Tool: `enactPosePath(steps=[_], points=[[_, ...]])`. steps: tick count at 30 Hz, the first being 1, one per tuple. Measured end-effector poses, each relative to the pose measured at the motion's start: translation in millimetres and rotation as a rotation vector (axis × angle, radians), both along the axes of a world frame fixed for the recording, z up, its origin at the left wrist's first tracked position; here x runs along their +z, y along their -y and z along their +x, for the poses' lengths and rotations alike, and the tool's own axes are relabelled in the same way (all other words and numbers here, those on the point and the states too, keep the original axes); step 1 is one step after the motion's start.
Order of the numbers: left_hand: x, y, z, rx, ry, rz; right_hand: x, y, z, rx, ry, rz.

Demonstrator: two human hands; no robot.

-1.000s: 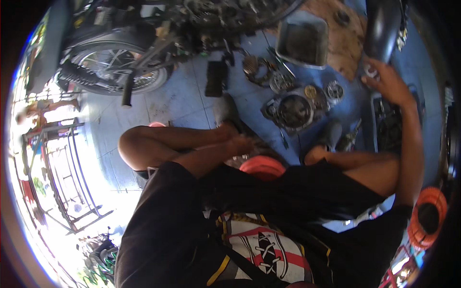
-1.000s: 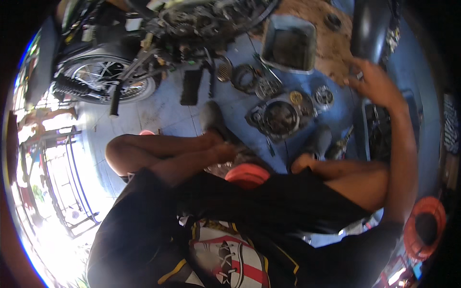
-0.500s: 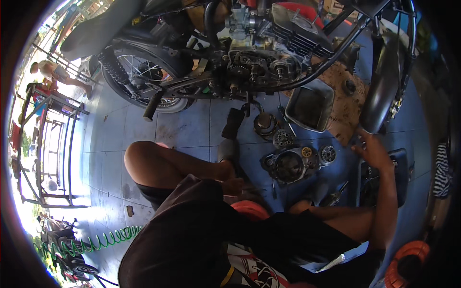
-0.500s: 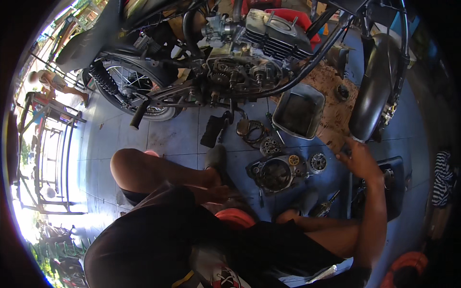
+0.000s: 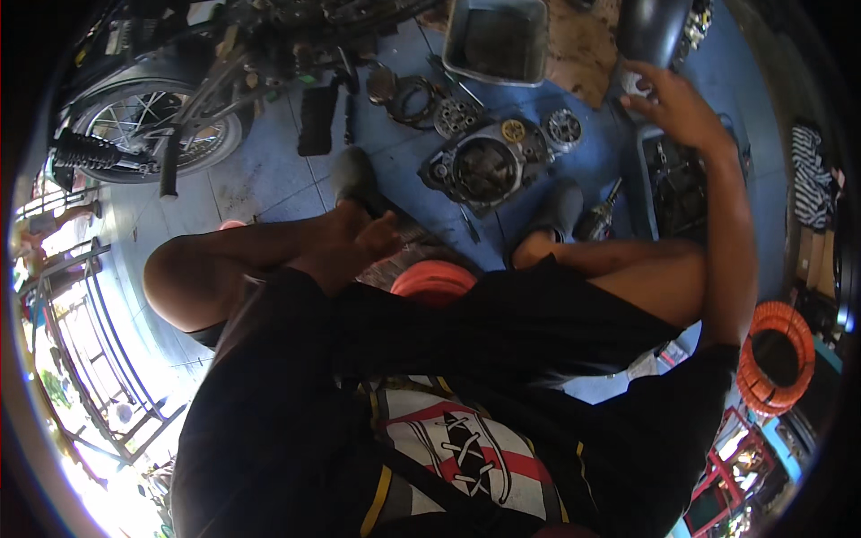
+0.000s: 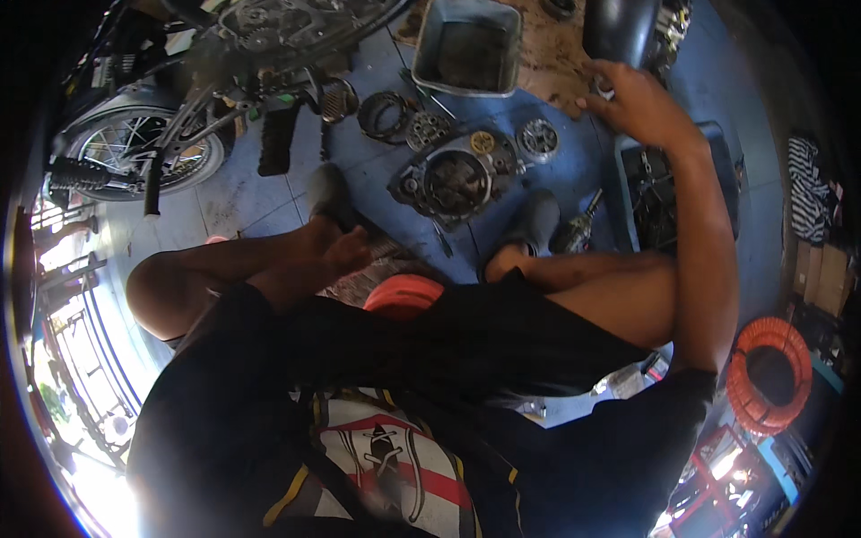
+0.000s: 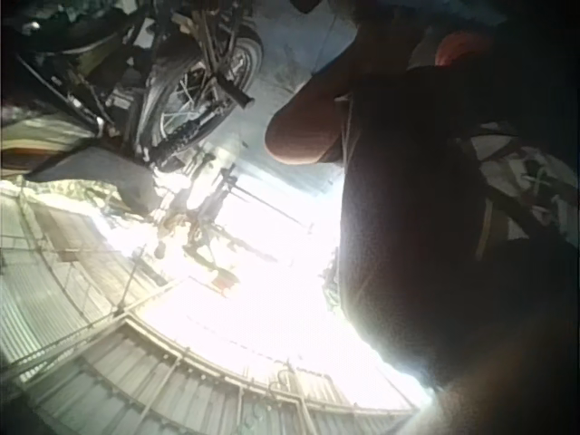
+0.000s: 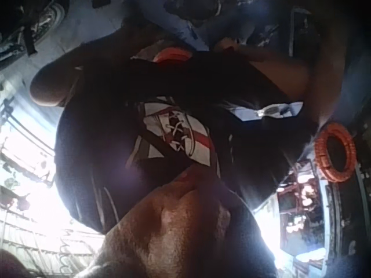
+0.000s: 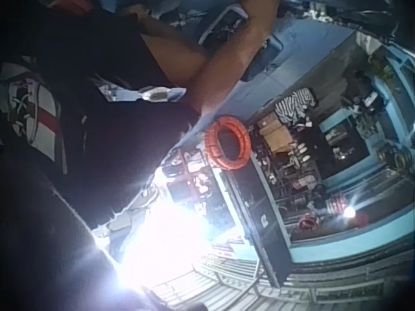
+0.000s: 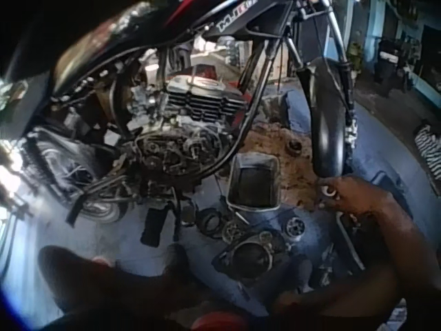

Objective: Repairing the clutch system of a motorcycle using hand tools.

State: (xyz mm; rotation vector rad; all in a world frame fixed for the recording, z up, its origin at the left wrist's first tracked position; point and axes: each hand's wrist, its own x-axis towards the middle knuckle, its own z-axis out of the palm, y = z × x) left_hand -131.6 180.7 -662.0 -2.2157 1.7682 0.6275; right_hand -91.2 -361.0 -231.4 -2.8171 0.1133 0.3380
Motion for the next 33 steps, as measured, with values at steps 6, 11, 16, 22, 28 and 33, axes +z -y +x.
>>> enactPosePath(steps=[6, 11, 16, 22, 28, 33], points=[[97.8, 15.9, -6.5, -0.095, 0.199, 0.118, -11.4, 13.9, -9.5, 0.023, 0.096, -0.017], [82.7, 21.1, -9.9, -0.16, 0.284, 0.263, -13.2, 24.3, -11.0, 0.051, 0.091, -0.025], [100.2, 42.6, 15.5, -0.143, 0.117, 0.388, -8.6, 37.2, -19.8, 0.022, 0.159, -0.025], [150.5, 144.5, 51.6, 0.427, -0.465, -0.261, 6.3, 57.0, -36.6, -0.085, 0.151, 0.022], [102.9, 231.1, 88.9, 0.261, -0.251, -0.215, 9.1, 57.2, -47.2, -0.121, 0.082, 0.059], [75.0, 252.4, 83.8, 0.035, -0.17, -0.041, 2.8, 62.5, -62.5, -0.141, 0.066, 0.074]])
